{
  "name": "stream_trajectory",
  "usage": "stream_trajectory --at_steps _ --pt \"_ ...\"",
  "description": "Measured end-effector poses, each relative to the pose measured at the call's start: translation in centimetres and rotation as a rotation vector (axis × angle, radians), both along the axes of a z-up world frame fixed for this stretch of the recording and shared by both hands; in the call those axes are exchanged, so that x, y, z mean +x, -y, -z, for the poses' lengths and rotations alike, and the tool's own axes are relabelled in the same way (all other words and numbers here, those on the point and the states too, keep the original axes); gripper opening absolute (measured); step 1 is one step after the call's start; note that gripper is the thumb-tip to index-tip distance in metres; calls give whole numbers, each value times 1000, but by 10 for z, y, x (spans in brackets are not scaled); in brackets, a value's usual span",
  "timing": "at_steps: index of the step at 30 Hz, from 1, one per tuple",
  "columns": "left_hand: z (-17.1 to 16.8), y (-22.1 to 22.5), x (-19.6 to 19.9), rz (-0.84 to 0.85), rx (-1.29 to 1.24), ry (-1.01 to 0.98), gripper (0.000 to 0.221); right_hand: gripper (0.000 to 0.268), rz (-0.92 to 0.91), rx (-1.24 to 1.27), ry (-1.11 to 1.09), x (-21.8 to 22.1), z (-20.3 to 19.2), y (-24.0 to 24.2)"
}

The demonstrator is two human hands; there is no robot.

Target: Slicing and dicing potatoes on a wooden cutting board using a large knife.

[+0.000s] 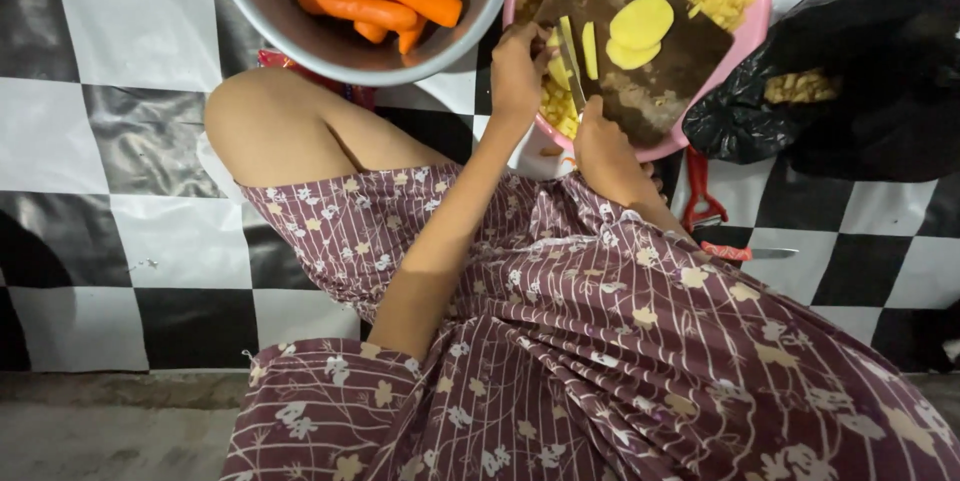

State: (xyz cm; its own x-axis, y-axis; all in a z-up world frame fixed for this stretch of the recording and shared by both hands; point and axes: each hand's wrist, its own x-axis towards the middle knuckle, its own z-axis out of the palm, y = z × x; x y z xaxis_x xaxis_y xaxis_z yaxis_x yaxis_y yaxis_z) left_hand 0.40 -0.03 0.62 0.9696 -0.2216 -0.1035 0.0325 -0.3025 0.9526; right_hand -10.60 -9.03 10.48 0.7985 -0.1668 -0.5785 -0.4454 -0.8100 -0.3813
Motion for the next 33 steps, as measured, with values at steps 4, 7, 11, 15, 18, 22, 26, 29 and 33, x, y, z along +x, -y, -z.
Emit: stream_trajectory --at_steps 4,7,11,15,18,22,26,29,33 --pt "2 -1 -1 7 100 39 23 32 24 -30 118 5 47 2" --pt "2 -1 -3 1 100 52 23 28 81 -10 133 1 49 8" --pt "-8 -6 -3 -8 36 59 25 36 14 -8 220 0 47 20" --pt "-13 -7 -9 -40 56 -15 36 58 -23 -218 178 -2 44 25" --pt "-17 -7 -7 -47 -30 -43 26 48 19 -181 171 -2 32 17" --pt "-21 -10 -7 -64 6 -75 21 37 48 -96 152 -5 21 4" --pt "-20 -8 -7 -47 127 -81 16 21 16 -30 179 -5 20 2" --pt "-19 -6 -6 -25 199 -62 14 16 1 0 121 0 12 -1" --pt "-18 -7 -5 4 247 -73 14 23 -23 -71 47 6 48 0"
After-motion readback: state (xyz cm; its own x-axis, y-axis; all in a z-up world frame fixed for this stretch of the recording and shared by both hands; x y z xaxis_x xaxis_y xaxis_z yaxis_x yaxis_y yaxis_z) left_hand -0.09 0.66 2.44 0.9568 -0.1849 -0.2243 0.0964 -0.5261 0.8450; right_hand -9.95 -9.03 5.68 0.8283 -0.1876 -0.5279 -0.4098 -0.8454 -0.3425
